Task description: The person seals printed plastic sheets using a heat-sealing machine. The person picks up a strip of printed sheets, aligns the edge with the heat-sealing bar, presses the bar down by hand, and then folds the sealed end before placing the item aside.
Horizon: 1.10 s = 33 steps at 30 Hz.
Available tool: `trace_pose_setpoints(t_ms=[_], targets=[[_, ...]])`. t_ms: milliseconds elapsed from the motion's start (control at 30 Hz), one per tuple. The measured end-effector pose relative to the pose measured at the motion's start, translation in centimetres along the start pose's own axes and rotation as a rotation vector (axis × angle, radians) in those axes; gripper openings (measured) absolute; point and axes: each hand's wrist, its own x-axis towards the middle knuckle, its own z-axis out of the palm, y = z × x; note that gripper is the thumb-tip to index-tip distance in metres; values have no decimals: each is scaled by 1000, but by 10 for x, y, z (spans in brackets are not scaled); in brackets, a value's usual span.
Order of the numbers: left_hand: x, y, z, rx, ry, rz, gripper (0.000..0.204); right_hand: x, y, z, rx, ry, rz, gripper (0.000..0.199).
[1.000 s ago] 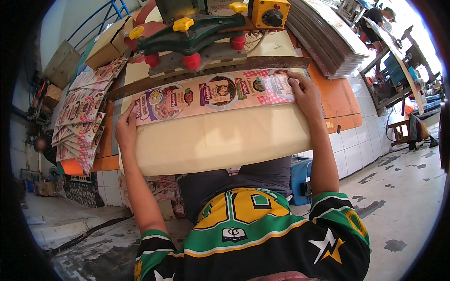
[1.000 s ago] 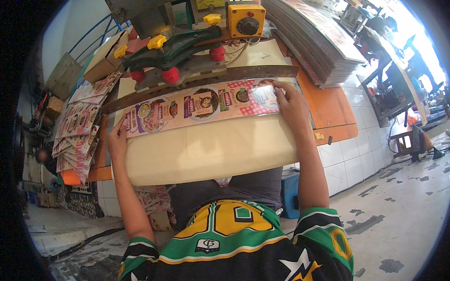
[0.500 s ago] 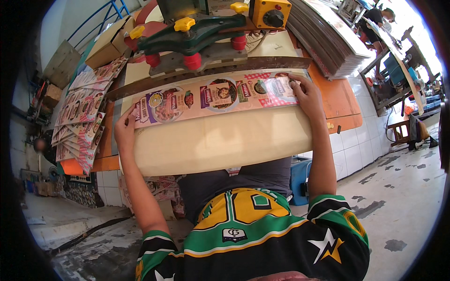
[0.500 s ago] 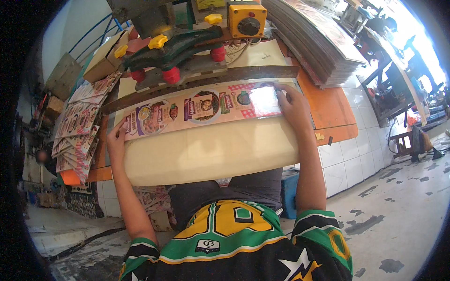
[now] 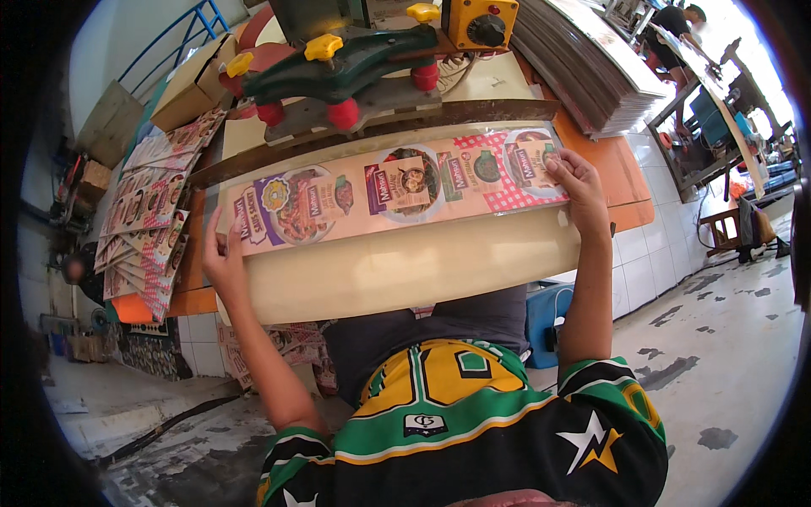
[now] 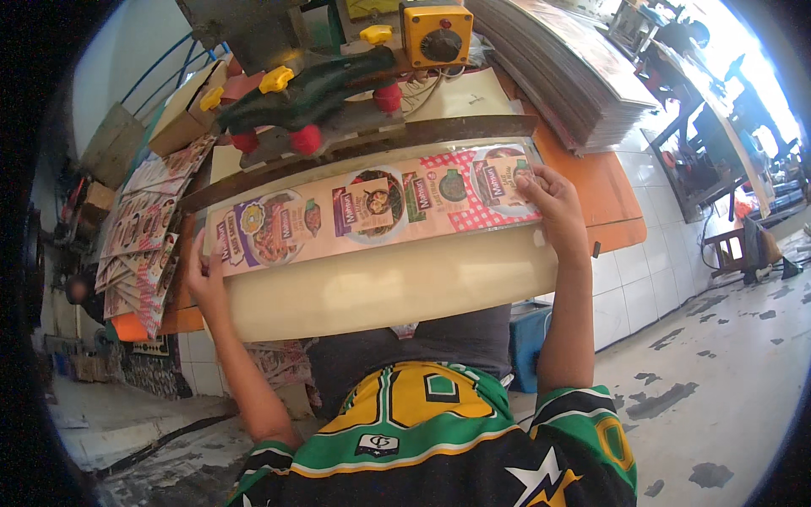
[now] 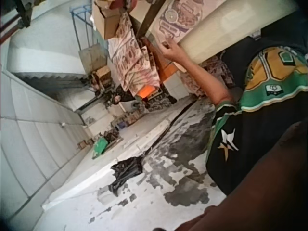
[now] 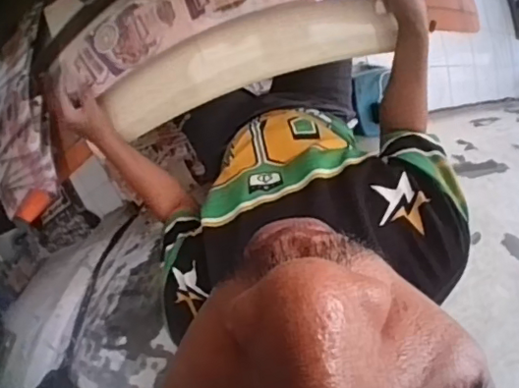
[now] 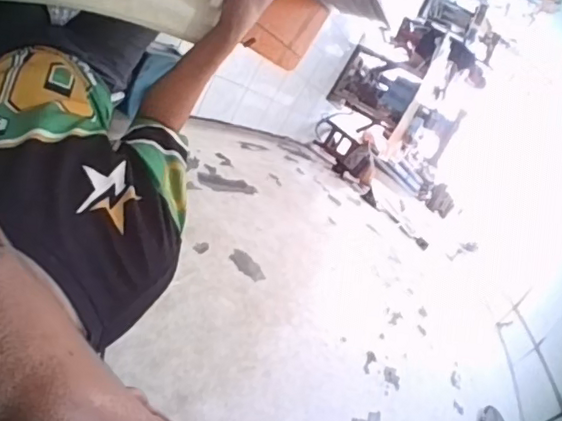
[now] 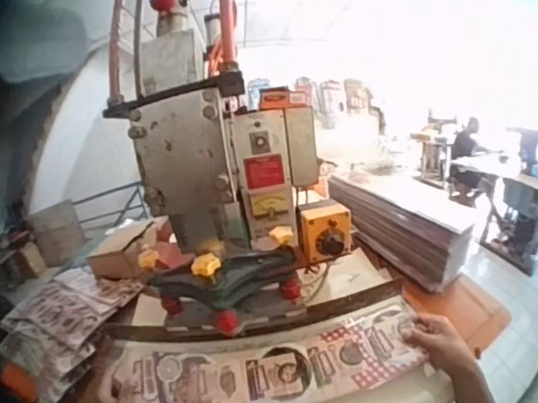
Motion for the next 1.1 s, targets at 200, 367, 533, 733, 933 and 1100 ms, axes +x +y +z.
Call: trace_pose_setpoints(t_ms=[200,367,533,733,933,1100], targets=[[-22,-1,-4,-381,63,-80,44,-11,19,-16,98,-3,-181,28],[-20,-30,-10,-440,9,-133,35,-10,24,-22,166,-54,-238,24],[-21,-28,-8,-547,-12,-146,29,-13,21,-18,176,-40,-231,25],[-21,-27,-10,-554,-3,-167,29,-13,23,-20,169,-62,-226,27],[-19,-33,-7,-532,-1,-119,28,-15,20,-20,201,-73,-225,27],[-19,-43,-11,-516,10,-136,26,-15,18,-18,180,-76,-209,25]])
